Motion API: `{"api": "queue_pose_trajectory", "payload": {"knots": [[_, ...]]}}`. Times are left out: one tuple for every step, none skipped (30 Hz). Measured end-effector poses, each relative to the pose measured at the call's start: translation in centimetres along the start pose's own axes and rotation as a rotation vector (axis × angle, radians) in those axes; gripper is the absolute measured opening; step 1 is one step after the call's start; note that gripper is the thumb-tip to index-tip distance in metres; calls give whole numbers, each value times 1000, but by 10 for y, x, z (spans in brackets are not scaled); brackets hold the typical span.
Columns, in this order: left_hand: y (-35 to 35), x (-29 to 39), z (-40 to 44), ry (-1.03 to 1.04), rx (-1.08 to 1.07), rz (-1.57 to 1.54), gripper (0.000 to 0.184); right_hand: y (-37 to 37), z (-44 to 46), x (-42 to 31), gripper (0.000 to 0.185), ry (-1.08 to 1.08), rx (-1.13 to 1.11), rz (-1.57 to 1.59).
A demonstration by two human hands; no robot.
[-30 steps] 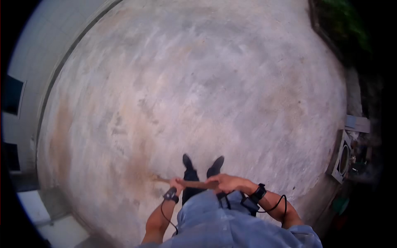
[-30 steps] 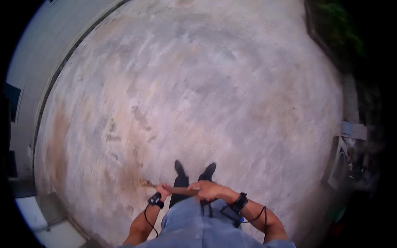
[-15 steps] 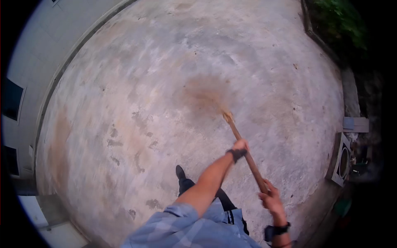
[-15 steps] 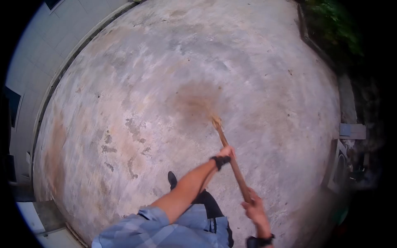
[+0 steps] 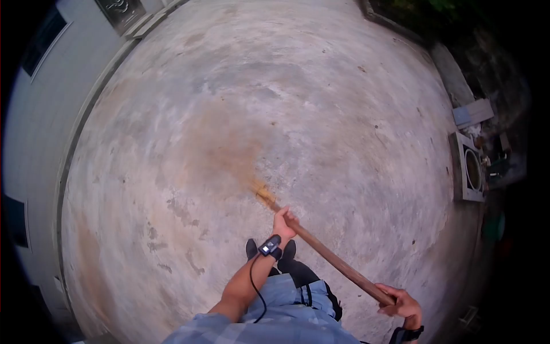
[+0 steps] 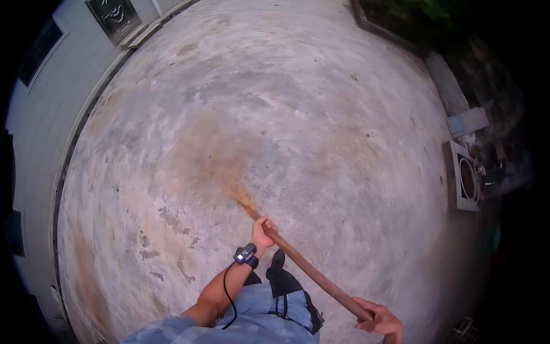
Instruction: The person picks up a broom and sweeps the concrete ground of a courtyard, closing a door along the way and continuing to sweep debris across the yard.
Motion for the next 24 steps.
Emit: {"api": "queue_pose_trajectory", "payload": {"knots": [[-28, -2, 4, 37, 80, 172, 23, -13, 7, 10, 64, 64, 7, 56], [-48, -4, 4, -17, 178, 162, 23, -19, 12, 15, 58, 127, 13, 112], [-72, -7, 1, -76, 291, 148, 24, -17, 14, 8, 58, 140, 14, 123], [-92, -9, -1, -85, 317, 149, 24, -15, 19, -7, 53, 136, 16, 83], [-110, -4, 1, -74, 362, 91, 24, -12, 28, -27, 48, 127, 12, 42], [-129, 5, -1, -61, 415, 39, 25, -8, 31, -42, 44, 183, 40, -76], [-137, 7, 0, -82, 391, 41, 26, -2, 35, -51, 44, 205, 21, -56], [-141, 8, -1, -88, 423, 40, 25, -2, 41, -69, 44, 108, 44, -106], [-142, 3, 6, -96, 442, 36, 25, -3, 44, -96, 43, 4, 78, -159], [-153, -7, 17, -149, 440, 2, 24, 3, 38, -108, 41, 66, 83, -167], [-131, -19, 21, -190, 336, 2, 22, 4, 29, -123, 41, 73, 86, -163], [-119, -32, 32, -162, 403, 81, 21, -5, 18, -142, 38, 45, 157, -190], [-106, -53, 47, -182, 350, 56, 21, -11, 7, -156, 36, 20, 226, -223], [-60, -68, 39, -232, 220, 68, 22, -20, -8, -157, 35, -9, 303, -210], [-29, -83, 38, -308, 273, 74, 23, -24, -24, -153, 34, -41, 380, -192], [-21, -112, 65, -466, 188, 28, 23, -20, -46, -165, 37, -96, 594, -49], [1, -120, 83, -470, 87, 136, 21, -22, -48, -148, 47, -31, 586, 6], [59, -92, 67, -370, 42, 322, 18, -10, -48, -139, 50, -99, 745, 82], [61, -106, 110, -398, -15, 298, 15, 9, -34, -146, 52, -126, 802, 46], [78, -98, 130, -408, -25, 449, 14, 29, -20, -152, 53, -151, 861, 8], [92, -87, 155, -415, -34, 466, 14, 53, 1, -165, 53, -120, 802, -137], [86, -82, 192, -483, -59, 498, 20, 69, 24, -157, 51, -45, 739, -11], [95, -71, 205, -548, -88, 540, 26, 84, 46, -145, 49, 21, 675, 123], [102, -64, 214, -500, -139, 639, 27, 93, 56, -140, 51, 2, 685, 188]]}}
Point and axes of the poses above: each hand's wrist, its own z-axis towards the middle knuckle, its own y-axis out of the palm, x = y × z, the point moved 8 cm from there along z, towards the middle knuckle, and after that the axes turned 10 degrees about y, right-handed, at the moved point
